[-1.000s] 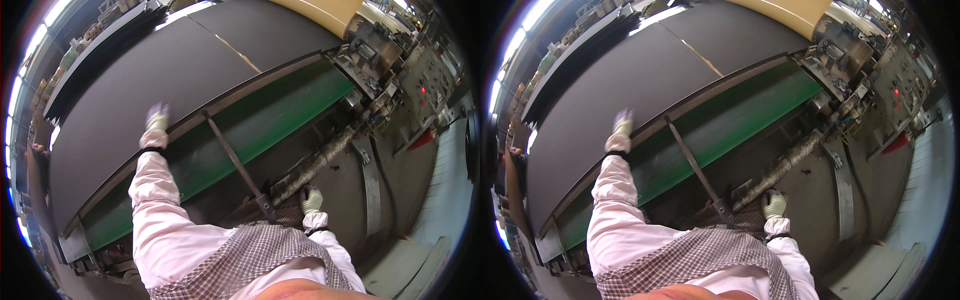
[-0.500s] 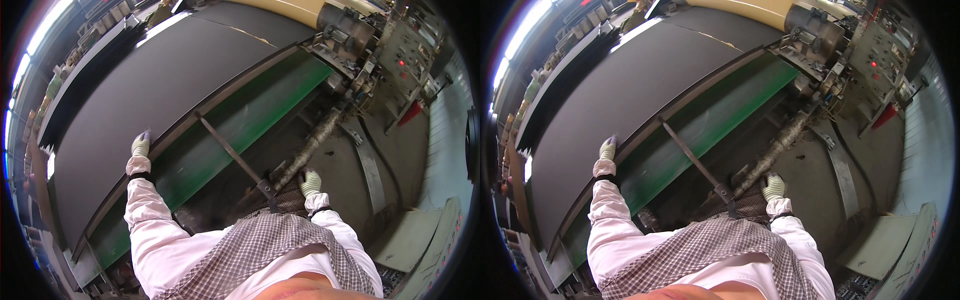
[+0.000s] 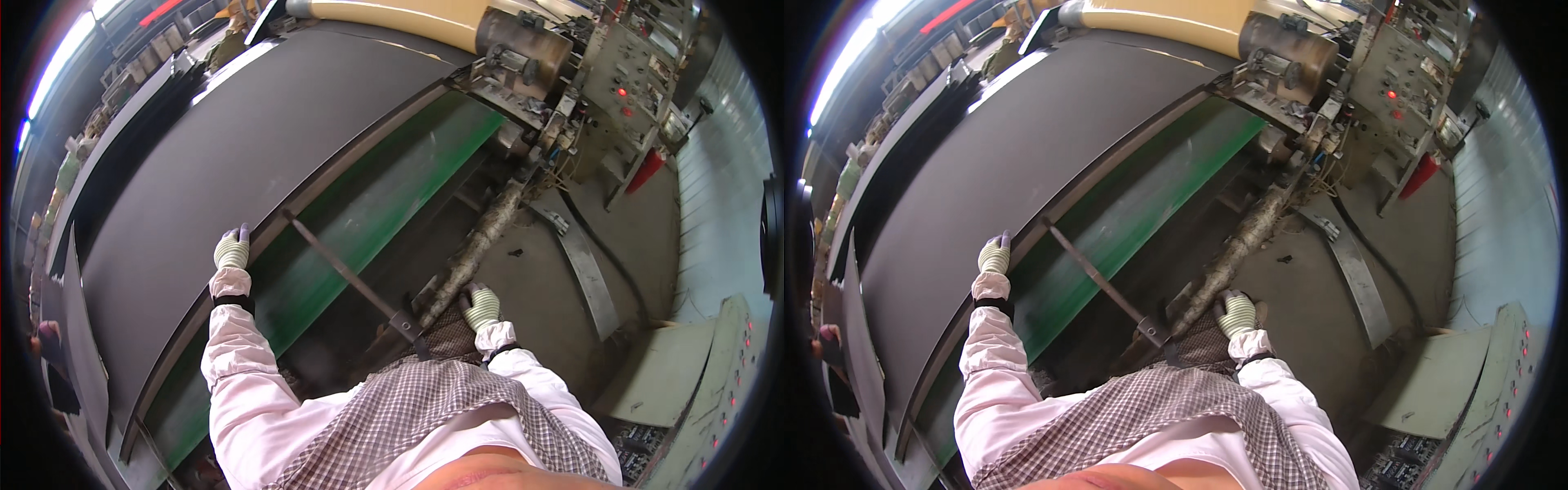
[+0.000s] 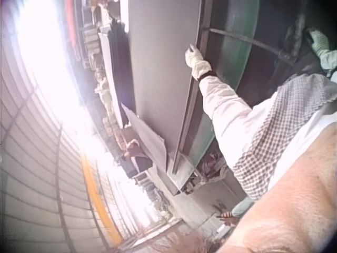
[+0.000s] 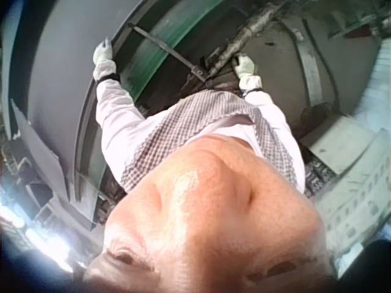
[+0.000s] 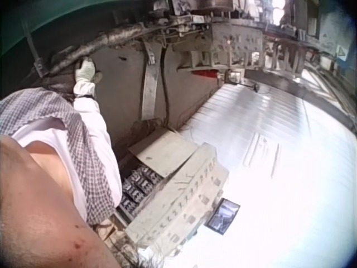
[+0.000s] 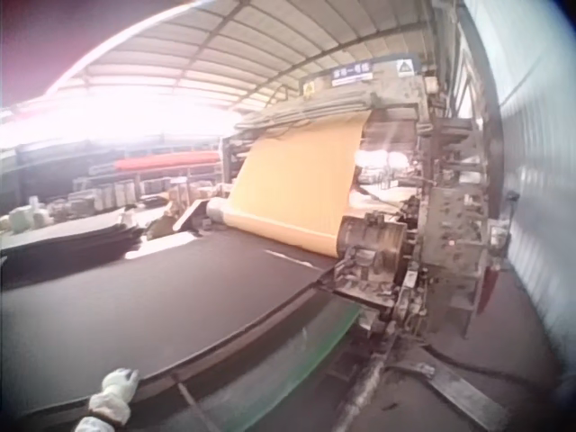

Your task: The operator is aligning and smoothing a large black sheet of material on a moving industrial conveyor belt.

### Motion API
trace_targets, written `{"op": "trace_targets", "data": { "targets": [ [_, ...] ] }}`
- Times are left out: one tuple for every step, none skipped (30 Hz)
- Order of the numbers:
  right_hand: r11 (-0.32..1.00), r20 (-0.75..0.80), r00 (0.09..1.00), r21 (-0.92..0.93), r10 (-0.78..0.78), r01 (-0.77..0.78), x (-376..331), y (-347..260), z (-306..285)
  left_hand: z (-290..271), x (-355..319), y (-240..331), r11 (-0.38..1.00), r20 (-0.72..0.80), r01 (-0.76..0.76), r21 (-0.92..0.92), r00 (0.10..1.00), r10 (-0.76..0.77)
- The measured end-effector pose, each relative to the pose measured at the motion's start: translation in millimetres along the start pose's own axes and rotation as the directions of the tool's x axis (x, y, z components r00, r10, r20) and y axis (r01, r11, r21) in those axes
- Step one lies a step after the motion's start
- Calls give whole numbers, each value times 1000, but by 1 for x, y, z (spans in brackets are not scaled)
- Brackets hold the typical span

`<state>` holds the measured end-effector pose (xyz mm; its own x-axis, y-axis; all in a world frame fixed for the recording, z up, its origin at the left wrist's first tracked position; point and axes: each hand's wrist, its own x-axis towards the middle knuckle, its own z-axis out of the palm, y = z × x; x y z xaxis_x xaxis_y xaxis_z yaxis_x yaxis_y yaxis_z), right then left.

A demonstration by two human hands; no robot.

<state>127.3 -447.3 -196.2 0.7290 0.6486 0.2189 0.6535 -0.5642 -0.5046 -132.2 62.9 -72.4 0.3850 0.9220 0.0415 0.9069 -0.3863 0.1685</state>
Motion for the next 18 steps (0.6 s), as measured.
{"op": "trace_targets", "data": {
  "targets": [
    [1000, -19, 1000, 22, -7, 7, 0, 0, 0, -1, 5, 12, 1000, 44, 6, 3, 999, -6],
    [1000, 15, 1000, 29, 2, -3, 1, 0, 0, -1, 10, 25, 1000, 71, -23, 11, 997, 22],
    [999, -11, 1000, 40, -16, 16, 1, 0, -1, 0, 17, 39, 996, 64, -91, 4, 994, 91],
    [999, 24, 1000, 32, 3, -4, 3, 0, -2, 0, 24, 51, 988, 85, -150, 19, 985, 148],
    [1000, 28, 999, 22, 16, -16, 4, -2, -3, 0, 31, 65, 985, 138, -170, 29, 977, 165],
    [1000, 36, 999, 26, 8, -9, 2, -2, -6, 2, 35, 79, 983, 149, -173, 54, 975, 163],
    [999, -10, 999, 20, -40, 41, 1, -3, -10, 2, 40, 93, 975, 109, -214, 61, 972, 207],
    [999, 33, 999, 44, -13, 11, 3, -3, -12, 2, 46, 110, 976, 118, -211, 51, 972, 204],
    [997, 9, 1000, 68, -28, 27, 3, -4, -14, 1, 50, 126, 973, 161, -213, 91, 967, 197],
    [997, 12, 999, 75, -30, 29, 3, -5, -15, 0, 51, 141, 964, 183, -232, 129, 961, 207],
    [998, 27, 999, 68, -18, 16, 5, -4, -16, -3, 55, 158, 966, 201, -232, 111, 958, 207],
    [996, 33, 999, 85, -32, 29, 6, -4, -16, -6, 58, 176, 970, 248, -216, 116, 952, 182],
    [994, 39, 998, 103, -44, 39, 6, -4, -16, -7, 61, 193, 965, 261, -235, 116, 945, 199],
    [993, 35, 998, 109, -42, 38, 7, -3, -15, -8, 64, 210, 965, 276, -233, 121, 942, 193],
    [994, 27, 999, 109, -35, 32, 6, -1, -15, -6, 68, 228, 963, 323, -229, 141, 930, 174],
    [994, 48, 997, 91, -58, 54, 6, 0, -14, -6, 71, 238, 956, 330, -249, 157, 925, 187],
    [995, 40, 996, 68, -80, 78, 5, 1, -14, -3, 74, 246, 953, 363, -251, 171, 915, 176],
    [995, 45, 997, 81, -56, 52, 4, 1, -12, 3, 75, 253, 947, 321, -290, 138, 918, 234]
  ]
}}
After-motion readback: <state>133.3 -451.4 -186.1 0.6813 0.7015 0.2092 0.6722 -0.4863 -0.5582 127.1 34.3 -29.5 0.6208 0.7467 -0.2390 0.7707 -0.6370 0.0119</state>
